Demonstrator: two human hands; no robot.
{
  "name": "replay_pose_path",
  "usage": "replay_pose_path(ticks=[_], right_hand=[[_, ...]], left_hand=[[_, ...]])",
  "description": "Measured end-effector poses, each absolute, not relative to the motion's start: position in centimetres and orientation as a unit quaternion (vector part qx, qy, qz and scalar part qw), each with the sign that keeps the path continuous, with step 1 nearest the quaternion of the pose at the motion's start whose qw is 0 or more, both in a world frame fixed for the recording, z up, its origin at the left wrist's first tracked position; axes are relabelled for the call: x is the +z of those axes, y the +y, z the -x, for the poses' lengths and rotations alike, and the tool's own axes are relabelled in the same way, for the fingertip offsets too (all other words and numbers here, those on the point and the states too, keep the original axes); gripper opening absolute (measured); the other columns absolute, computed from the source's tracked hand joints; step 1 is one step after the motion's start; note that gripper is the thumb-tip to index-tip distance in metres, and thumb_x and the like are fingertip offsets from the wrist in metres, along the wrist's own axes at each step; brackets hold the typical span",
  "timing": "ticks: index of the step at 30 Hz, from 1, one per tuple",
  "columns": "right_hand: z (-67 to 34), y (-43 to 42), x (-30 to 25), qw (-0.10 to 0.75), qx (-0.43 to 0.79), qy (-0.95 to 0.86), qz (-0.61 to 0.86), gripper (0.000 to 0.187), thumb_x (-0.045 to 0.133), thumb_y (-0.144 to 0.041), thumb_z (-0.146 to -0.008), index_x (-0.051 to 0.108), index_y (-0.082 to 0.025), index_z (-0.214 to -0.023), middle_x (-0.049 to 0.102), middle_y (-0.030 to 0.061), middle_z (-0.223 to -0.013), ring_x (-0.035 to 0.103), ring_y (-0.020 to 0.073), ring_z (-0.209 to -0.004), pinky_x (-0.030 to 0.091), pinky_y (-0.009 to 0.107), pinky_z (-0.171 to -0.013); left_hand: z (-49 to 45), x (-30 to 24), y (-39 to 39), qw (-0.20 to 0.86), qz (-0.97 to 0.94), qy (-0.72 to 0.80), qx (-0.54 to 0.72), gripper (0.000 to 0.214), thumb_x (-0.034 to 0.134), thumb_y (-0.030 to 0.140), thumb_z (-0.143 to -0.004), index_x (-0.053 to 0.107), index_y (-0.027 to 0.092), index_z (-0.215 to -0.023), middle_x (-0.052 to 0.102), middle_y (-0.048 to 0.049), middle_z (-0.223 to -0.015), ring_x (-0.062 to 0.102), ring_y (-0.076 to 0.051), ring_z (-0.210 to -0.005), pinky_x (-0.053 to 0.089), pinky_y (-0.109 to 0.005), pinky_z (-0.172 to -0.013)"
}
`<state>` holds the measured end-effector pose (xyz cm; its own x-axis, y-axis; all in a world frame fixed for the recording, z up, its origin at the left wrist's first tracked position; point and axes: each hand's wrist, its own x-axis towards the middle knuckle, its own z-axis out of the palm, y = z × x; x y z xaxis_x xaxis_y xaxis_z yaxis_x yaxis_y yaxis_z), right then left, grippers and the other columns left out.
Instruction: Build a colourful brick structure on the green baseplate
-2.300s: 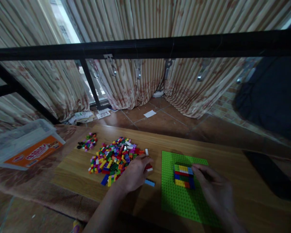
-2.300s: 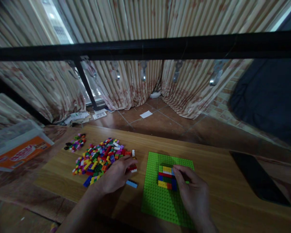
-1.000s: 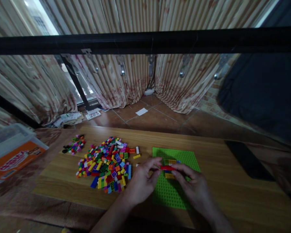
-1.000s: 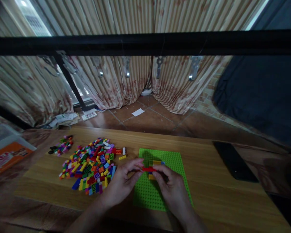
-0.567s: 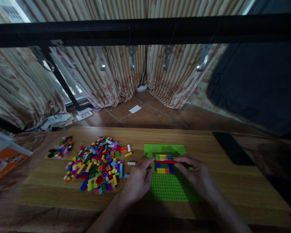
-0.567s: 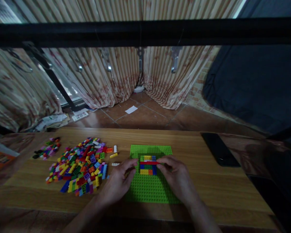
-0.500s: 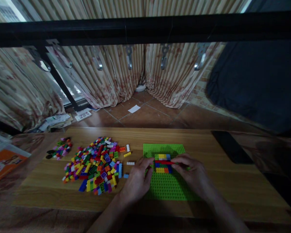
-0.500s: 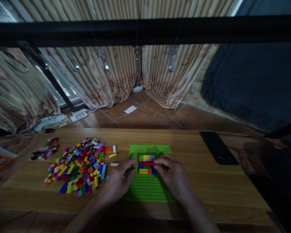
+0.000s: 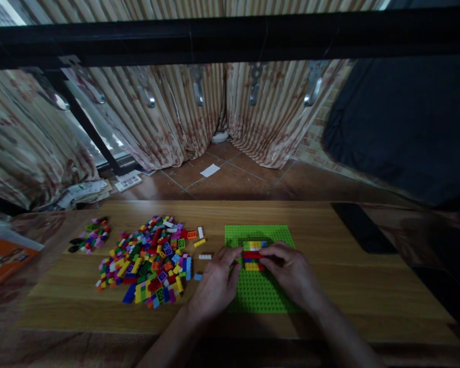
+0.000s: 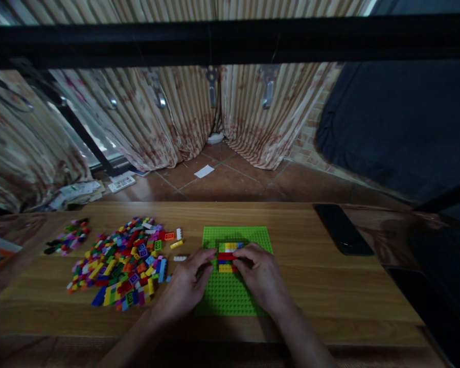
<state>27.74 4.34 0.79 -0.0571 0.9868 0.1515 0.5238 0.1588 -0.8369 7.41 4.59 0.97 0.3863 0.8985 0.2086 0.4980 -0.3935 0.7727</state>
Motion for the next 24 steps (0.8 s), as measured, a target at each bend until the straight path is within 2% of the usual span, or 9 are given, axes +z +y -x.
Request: replay_pose_path(ticks=[9,19,24], right_hand=[[-27.5,4.2,1.1,0.362,0.265,-0.655,0.608,0.012,0.06,-0.028,-0.081,0.071,-0.024,-0.083,0.066,0.0021,-0.081,0.063,0.0168,-0.073,0.05,0.03,-0.069],[-26.9,4.3,0.5,0.378,0.247,-0.644,0.617,0.01,0.059,-0.025,-0.079,0.069,-0.022,-0.079,0.066,0.0021,-0.078,0.063,0.0167,-0.072,0.05,0.03,-0.068],[-27.3,4.3,0.8,0.379,0.275,-0.628,0.622,0.014,0.06,-0.033,-0.08,0.07,-0.022,-0.081,0.069,0.0036,-0.081,0.064,0.018,-0.073,0.05,0.031,-0.069]], left_hand=[[-7.5,1.1,4.5,0.26,-0.818,0.418,0.296,0.039,0.042,0.01,-0.091,0.055,0.021,-0.126,0.062,-0.0073,-0.11,0.061,-0.017,-0.101,0.053,-0.032,-0.089],[-7.8,-0.4,4.2,0.145,-0.873,0.426,0.189,0.051,0.041,0.005,-0.087,0.045,0.017,-0.136,0.058,-0.0115,-0.121,0.056,-0.023,-0.111,0.049,-0.04,-0.098],[-8.1,0.1,4.0,0.136,-0.876,0.437,0.154,0.056,0.042,0.002,-0.083,0.046,0.016,-0.136,0.059,-0.0127,-0.12,0.056,-0.024,-0.11,0.048,-0.042,-0.098]])
